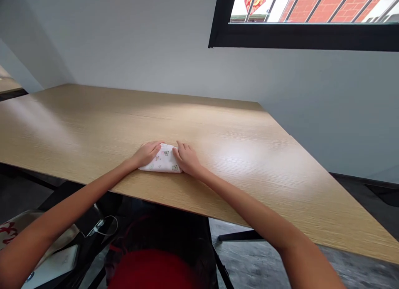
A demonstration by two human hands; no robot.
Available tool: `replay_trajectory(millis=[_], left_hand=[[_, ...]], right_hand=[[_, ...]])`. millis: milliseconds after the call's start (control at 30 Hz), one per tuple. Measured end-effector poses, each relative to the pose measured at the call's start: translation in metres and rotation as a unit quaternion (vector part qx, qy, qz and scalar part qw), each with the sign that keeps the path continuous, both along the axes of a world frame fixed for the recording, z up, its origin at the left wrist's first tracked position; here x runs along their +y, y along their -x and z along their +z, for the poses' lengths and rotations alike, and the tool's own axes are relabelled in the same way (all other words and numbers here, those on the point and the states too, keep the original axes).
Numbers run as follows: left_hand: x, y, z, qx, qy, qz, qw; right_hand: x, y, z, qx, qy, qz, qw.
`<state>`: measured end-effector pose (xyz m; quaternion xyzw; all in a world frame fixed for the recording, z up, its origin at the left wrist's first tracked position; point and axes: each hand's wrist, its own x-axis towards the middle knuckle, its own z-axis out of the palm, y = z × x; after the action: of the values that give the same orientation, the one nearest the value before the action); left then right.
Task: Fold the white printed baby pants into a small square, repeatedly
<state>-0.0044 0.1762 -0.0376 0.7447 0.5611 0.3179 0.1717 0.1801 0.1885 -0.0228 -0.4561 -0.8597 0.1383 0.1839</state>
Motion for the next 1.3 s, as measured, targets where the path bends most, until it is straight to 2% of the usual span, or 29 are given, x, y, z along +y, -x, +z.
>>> replay_trajectory(millis=[67,167,267,333,400,500,567,667,833,967,1033,1100,1200,1300], left_hand=[[0.003,0.007,-0.001,-0.031,0.013,-0.002,0.999],[0.004,0.012,0.001,-0.084,0.039,0.008,0.996],[-0.011,0.011,0.003,-0.132,0.056,0.04,0.989],[-0.032,0.009,0.003,-0.152,0.059,0.066,0.984],[-0.06,0.006,0.003,-0.159,0.065,0.079,0.982],[-0.099,0.002,0.001,-0.156,0.073,0.076,0.982],[-0.114,0.001,0.0,-0.15,0.072,0.073,0.983],[-0.121,0.002,0.001,-0.146,0.077,0.057,0.985],[-0.118,0.004,0.004,-0.127,0.092,0.005,0.988],[-0.118,-0.003,0.005,-0.056,0.068,0.019,0.996],[-0.119,-0.012,0.004,-0.005,0.05,0.045,0.998],[-0.12,-0.022,0.002,0.026,0.031,0.074,0.996],[-0.124,-0.038,-0.004,0.058,-0.017,0.113,0.992],[-0.128,-0.05,-0.011,0.114,-0.067,0.143,0.981]], right_hand=[[-0.009,-0.014,0.001,0.09,0.057,0.018,0.994],[-0.021,-0.021,0.003,0.184,0.153,0.043,0.97],[-0.014,-0.015,0.003,0.226,0.195,0.0,0.954],[-0.005,-0.011,0.002,0.246,0.2,-0.031,0.948],[0.003,-0.009,0.001,0.254,0.194,-0.027,0.947],[0.004,-0.011,-0.001,0.239,0.166,0.033,0.956],[0.002,-0.012,-0.002,0.219,0.148,0.064,0.962],[0.0,-0.012,-0.003,0.209,0.14,0.074,0.965],[0.002,-0.012,-0.002,0.206,0.144,0.082,0.964],[0.003,-0.013,-0.003,0.197,0.139,0.084,0.967],[-0.002,-0.012,0.0,0.178,0.103,0.091,0.974],[-0.015,-0.009,0.008,0.131,0.011,0.122,0.984],[-0.043,-0.003,0.026,0.008,-0.135,0.215,0.967],[-0.068,0.0,0.046,-0.124,-0.152,0.247,0.949]])
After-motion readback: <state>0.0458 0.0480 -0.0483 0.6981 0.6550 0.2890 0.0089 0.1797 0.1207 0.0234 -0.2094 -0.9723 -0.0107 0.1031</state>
